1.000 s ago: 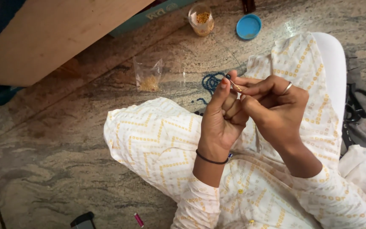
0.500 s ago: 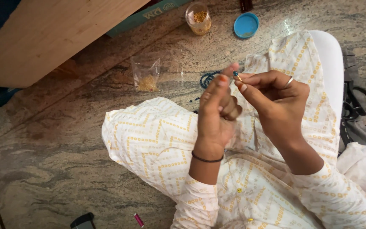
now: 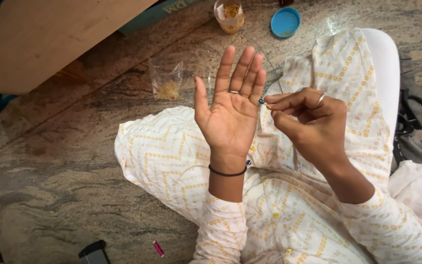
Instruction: Adding decorative beads and tassels to the edge of a sari.
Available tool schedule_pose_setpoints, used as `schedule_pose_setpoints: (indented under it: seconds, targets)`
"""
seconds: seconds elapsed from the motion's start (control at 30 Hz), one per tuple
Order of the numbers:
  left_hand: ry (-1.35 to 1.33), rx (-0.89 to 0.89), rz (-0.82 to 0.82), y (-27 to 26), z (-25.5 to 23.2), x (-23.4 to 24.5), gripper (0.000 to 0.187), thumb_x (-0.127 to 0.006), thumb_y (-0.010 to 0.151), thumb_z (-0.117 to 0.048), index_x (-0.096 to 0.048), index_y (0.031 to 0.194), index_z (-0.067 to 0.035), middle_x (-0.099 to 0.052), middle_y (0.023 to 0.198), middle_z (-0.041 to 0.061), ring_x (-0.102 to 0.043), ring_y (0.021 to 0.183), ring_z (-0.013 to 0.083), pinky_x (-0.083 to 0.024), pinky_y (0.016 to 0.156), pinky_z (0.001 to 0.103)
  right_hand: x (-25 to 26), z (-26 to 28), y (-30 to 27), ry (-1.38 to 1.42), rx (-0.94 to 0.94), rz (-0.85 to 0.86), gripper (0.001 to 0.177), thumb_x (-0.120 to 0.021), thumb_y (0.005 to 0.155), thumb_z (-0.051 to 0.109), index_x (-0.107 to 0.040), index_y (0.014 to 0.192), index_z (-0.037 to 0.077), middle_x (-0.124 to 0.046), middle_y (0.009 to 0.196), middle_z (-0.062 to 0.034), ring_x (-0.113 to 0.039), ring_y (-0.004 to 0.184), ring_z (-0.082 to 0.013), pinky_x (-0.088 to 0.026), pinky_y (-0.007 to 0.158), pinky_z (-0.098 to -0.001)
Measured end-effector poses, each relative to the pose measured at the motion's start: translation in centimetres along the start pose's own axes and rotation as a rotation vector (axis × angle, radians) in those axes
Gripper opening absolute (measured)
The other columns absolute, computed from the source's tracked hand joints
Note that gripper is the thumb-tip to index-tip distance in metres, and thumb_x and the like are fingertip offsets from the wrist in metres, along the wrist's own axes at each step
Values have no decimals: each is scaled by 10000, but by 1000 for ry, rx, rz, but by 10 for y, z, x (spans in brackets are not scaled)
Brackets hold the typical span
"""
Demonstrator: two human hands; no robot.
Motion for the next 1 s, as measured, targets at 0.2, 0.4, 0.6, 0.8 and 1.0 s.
schedule_pose_setpoints:
  seconds: [0.2, 0.4, 0.6, 0.8, 1.0]
  targets:
    - [131, -25, -61, -1, 5, -14, 736, -333, 1139, -553, -305, 1632, -7, -359, 1623, 265, -339, 1535, 362, -268, 1307, 466, -3, 6, 3, -194, -16, -24, 79, -706, 848, -103, -685, 917, -71, -770, 1098, -167, -673, 904, -87, -551, 774, -209]
    - [175, -26, -59, -4, 5, -13, 733, -293, 1142, -554, -300, 1631, -7, -356, 1623, 269, -336, 1542, 359, -262, 1316, 459, -5, 4, 3, -171, -40, -29, 71, -706, 846, -103, -693, 909, -74, -769, 1082, -164, -673, 872, -78, -560, 756, -210]
    - [266, -32, -25, -7, 5, -11, 739, -258, 1160, -558, -318, 1636, 5, -378, 1607, 266, -360, 1527, 341, -270, 1337, 447, -7, 3, 5, -172, -27, -31, 84, -724, 851, -93, -702, 931, -79, -765, 1067, -161, -689, 882, -84, -577, 794, -212]
    - [381, -42, 45, -10, 6, -6, 713, -222, 1198, -558, -346, 1595, 22, -407, 1595, 255, -392, 1514, 321, -272, 1320, 409, -7, 6, 6, -221, -53, -27, 79, -720, 845, -87, -713, 922, -71, -774, 1067, -142, -667, 855, -72, -557, 754, -206]
    - [463, -53, 80, -11, 8, -2, 709, -196, 1220, -554, -373, 1592, 22, -437, 1593, 245, -403, 1498, 309, -268, 1345, 403, -5, 4, 6, -233, -48, -31, 75, -720, 847, -86, -709, 919, -69, -773, 1058, -131, -668, 852, -65, -558, 740, -195]
Point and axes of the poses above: each hand's wrist, its own y-axis towards the middle knuckle, its own x-axis out of the back of the hand, z = x × y, the point moved 2 cm from there along y, towards the middle knuckle
